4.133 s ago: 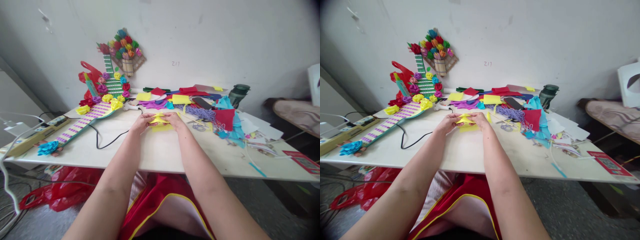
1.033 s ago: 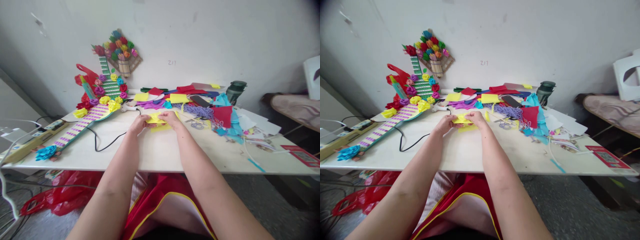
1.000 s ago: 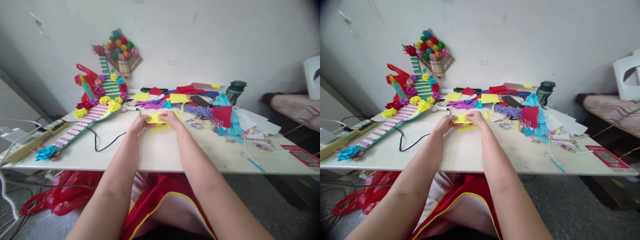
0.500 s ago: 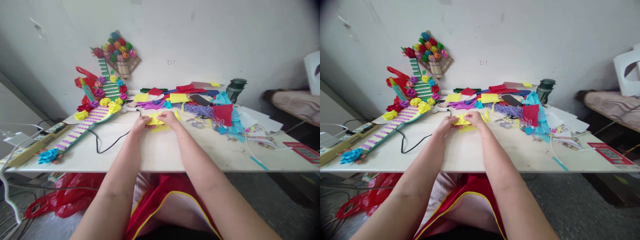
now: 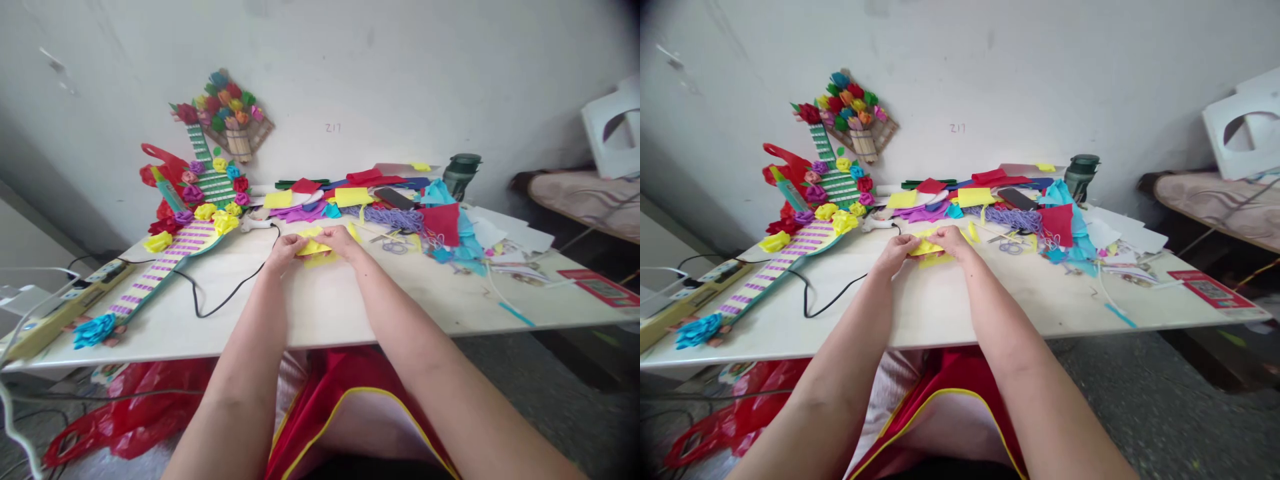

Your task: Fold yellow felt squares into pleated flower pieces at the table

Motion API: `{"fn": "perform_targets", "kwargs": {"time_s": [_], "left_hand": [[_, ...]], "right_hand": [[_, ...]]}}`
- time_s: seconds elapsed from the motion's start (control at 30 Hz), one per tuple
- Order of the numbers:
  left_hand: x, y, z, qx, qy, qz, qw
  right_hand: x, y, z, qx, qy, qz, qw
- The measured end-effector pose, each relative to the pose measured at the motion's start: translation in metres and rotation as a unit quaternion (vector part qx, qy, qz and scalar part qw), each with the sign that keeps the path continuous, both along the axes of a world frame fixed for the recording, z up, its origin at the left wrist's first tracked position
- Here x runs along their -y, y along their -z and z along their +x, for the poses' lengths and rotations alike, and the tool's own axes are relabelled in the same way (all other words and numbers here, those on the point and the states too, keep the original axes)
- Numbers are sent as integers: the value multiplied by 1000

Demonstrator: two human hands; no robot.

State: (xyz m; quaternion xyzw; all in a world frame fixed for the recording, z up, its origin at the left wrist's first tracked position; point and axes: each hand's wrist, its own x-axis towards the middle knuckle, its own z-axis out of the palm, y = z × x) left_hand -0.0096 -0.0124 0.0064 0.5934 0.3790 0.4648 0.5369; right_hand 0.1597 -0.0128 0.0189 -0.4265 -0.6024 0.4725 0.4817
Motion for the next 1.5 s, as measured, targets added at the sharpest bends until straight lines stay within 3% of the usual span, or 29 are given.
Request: {"fn": "perform_targets", "kwargs": {"time_s": [0.33,0.6,1.0,1.1,1.3,1.4,1.5], "left_hand": [[1,-4,5,9,-51,16,999],[5,-7,6,-19,-24,-22,999],[1,-3,5,28,-17,-35,999],[1,-2,6,27,-30,-24,999],[-5,2,10,86,-115,-2,990],[-5,2,13,105,-122,-8,987],[-5,3,15,123,-112,-16,986]], "right_hand": [[-1,1,7,-45,5,-24,999],[1,-1,5,-29,10,-10,999],[3,-3,4,-4,-24,-77,997],[1,-1,3,-31,-20,-78,996],[-3,4,-3,-119,-25,-122,985],[-1,5,-9,-104,-32,-130,986],[1,5,-14,-97,14,-111,989]]}}
